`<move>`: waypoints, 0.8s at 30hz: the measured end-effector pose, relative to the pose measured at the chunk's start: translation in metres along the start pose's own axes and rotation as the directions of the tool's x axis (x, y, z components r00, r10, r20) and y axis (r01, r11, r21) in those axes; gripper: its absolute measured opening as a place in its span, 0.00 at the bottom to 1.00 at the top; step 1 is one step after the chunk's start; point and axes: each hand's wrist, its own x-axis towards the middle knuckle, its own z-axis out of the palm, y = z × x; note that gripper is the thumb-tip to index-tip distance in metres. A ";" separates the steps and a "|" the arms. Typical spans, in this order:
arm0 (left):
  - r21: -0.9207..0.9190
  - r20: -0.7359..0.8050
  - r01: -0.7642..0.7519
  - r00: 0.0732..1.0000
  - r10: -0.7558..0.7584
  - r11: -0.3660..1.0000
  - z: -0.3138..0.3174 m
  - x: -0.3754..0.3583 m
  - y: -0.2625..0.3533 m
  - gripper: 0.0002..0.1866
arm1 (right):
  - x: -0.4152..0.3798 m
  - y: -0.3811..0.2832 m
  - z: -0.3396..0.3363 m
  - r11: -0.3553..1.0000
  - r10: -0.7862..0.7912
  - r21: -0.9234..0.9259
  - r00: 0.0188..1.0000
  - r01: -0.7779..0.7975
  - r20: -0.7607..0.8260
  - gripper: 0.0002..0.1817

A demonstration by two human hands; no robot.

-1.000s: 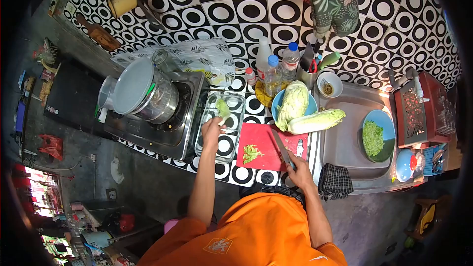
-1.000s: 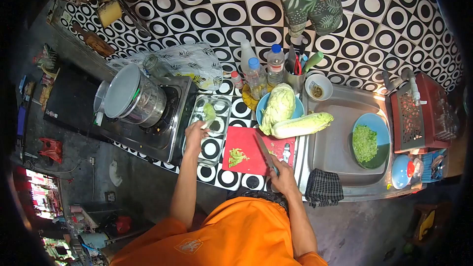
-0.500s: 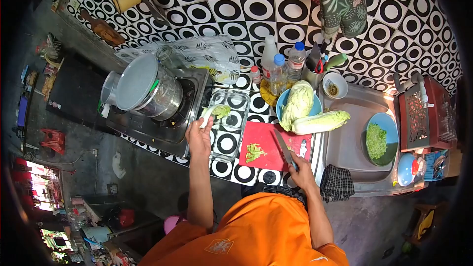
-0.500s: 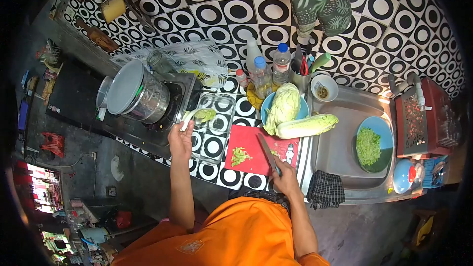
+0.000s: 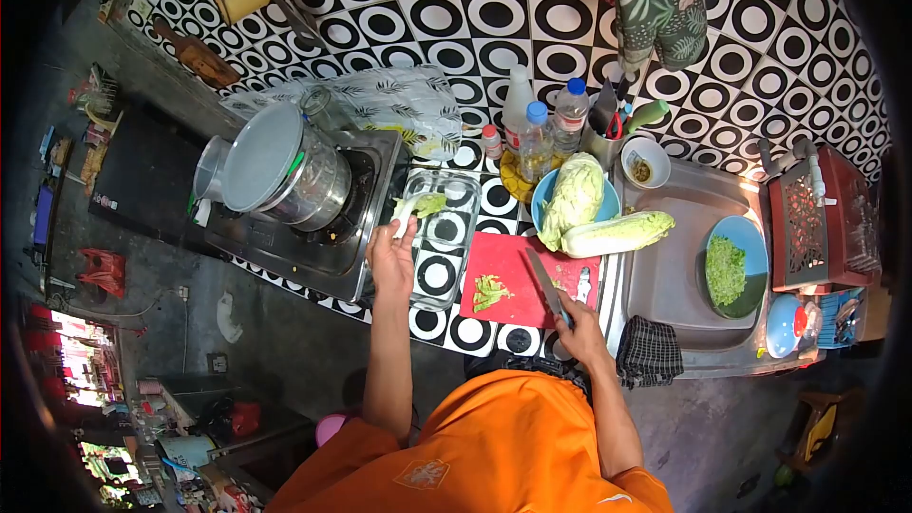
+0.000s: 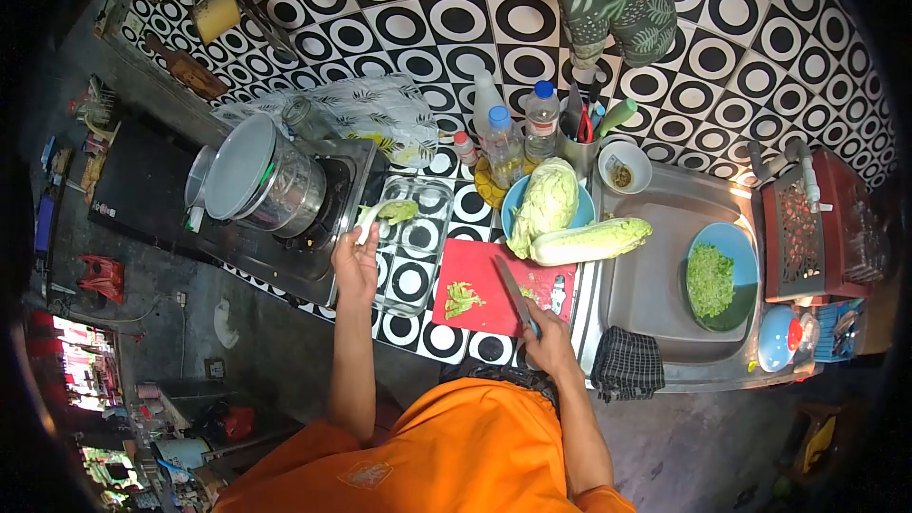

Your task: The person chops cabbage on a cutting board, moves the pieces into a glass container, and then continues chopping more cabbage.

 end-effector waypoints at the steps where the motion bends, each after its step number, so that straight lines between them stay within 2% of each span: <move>1: -0.028 -0.006 0.011 1.000 -0.011 1.000 -0.001 0.004 -0.004 0.07 | 0.000 0.000 0.001 1.000 -0.007 -0.016 1.000 0.007 -0.005 0.28; 4: -0.009 -0.015 0.012 1.000 -0.013 1.000 -0.003 0.005 -0.007 0.04 | -0.003 0.000 0.002 0.999 -0.006 -0.033 1.000 0.006 0.001 0.28; 6: -0.020 -0.032 0.016 0.999 -0.017 1.000 0.005 0.004 -0.006 0.08 | 0.000 0.000 0.000 1.000 -0.007 -0.020 1.000 0.007 -0.001 0.28; 12: -0.065 -0.025 0.021 0.999 -0.023 0.998 -0.004 -0.007 -0.005 0.09 | -0.001 0.001 0.001 1.000 -0.006 0.005 1.000 0.006 0.014 0.28; 15: -0.033 -0.060 -0.018 0.998 0.015 0.999 -0.008 -0.032 0.005 0.09 | 0.001 -0.002 -0.002 1.000 0.024 -0.001 0.999 -0.024 0.030 0.28; 16: -0.041 -0.050 -0.008 0.999 0.006 0.999 -0.017 -0.036 0.006 0.08 | 0.001 -0.001 -0.001 1.000 0.013 -0.003 1.000 -0.013 0.022 0.27; 19: -0.075 0.034 -0.115 0.992 0.118 0.991 -0.041 -0.055 0.002 0.05 | 0.001 0.001 0.000 1.000 0.004 -0.013 1.000 -0.004 0.026 0.27; 20: -0.060 -0.006 -0.121 0.993 0.120 0.991 -0.044 -0.064 -0.001 0.05 | 0.001 0.001 0.001 1.000 0.003 -0.017 0.999 -0.003 0.034 0.26; 24: 0.197 -0.136 -0.050 0.988 0.078 0.979 -0.091 -0.076 -0.050 0.02 | 0.005 -0.004 0.001 1.000 0.014 -0.024 0.997 -0.013 0.070 0.26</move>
